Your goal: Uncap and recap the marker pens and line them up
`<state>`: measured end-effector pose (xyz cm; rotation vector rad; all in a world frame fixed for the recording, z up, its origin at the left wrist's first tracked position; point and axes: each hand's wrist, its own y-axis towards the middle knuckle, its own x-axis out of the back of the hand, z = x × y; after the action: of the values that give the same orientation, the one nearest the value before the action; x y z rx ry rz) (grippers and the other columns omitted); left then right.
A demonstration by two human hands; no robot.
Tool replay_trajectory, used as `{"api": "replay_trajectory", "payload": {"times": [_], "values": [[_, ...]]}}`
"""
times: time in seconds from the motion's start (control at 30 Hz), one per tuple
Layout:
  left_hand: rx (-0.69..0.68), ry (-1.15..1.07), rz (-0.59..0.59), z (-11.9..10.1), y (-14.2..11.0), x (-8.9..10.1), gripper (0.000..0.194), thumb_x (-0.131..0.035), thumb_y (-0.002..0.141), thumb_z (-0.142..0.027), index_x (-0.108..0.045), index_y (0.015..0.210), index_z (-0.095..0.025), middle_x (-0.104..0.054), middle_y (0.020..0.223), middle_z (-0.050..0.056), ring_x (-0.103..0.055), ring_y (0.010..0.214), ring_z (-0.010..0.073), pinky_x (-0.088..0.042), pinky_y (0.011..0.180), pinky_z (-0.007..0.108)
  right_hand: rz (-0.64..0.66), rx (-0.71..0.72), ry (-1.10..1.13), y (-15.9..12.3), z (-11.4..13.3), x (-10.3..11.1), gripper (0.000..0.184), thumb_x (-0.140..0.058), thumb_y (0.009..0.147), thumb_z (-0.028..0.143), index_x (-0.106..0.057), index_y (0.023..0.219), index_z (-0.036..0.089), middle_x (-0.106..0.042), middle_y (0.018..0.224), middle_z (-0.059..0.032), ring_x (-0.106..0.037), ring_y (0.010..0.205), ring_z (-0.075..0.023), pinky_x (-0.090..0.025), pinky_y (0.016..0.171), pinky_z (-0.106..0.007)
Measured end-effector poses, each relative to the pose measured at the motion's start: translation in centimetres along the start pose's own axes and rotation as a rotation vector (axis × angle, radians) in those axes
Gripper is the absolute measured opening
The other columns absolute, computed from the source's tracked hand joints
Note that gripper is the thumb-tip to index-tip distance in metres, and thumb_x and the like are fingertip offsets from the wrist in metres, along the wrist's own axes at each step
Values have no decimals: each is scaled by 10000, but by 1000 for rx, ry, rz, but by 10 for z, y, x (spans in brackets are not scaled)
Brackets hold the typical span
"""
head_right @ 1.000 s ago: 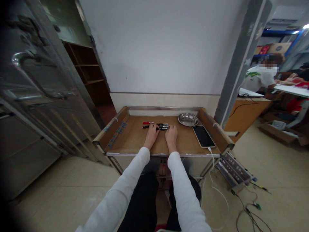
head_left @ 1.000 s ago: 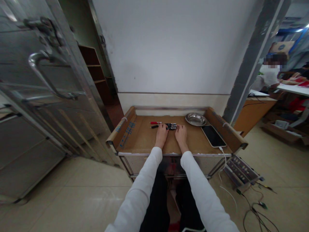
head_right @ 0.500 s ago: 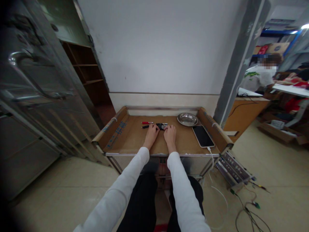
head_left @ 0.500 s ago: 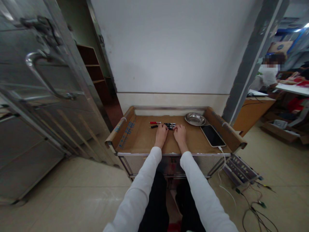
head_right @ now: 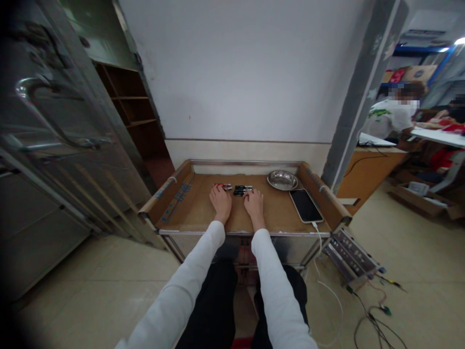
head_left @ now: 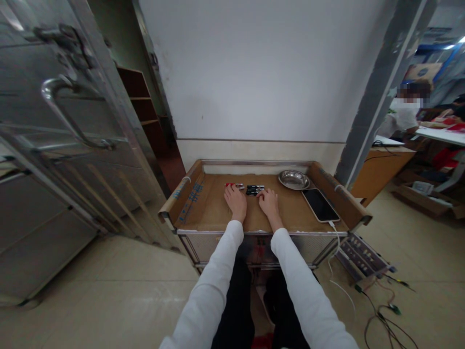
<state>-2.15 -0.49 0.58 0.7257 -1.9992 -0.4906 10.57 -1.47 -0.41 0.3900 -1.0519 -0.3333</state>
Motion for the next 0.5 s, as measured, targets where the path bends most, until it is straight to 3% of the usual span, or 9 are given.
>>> {"api": "replay_trajectory", "payload": {"times": [0.13,0.37,0.5], "values": [[63,12,11,2,-3,-3,224,-425,827,-132,-513,1031,-107,-563,1118,220,-490,1119,337,-383,937,501,92,79,48,1,4,2,275,-437,827,115,-687,876,220,-627,1035,-74,-504,1023,-215,-342,898,-341],[80,63,69,4,-2,-3,256,-315,882,-105,-555,970,-105,-587,1029,205,-524,1050,312,-406,893,481,98,93,55,1,2,-1,290,-446,826,124,-690,946,227,-624,1086,-75,-507,1055,-217,-359,920,-352],[-58,-30,133,3,2,-1,242,-348,928,-186,-542,1066,-135,-588,1076,168,-542,1037,267,-418,909,428,8,75,89,3,0,-4,356,-409,826,110,-622,1105,173,-611,1119,-114,-517,1055,-227,-379,925,-360]]}}
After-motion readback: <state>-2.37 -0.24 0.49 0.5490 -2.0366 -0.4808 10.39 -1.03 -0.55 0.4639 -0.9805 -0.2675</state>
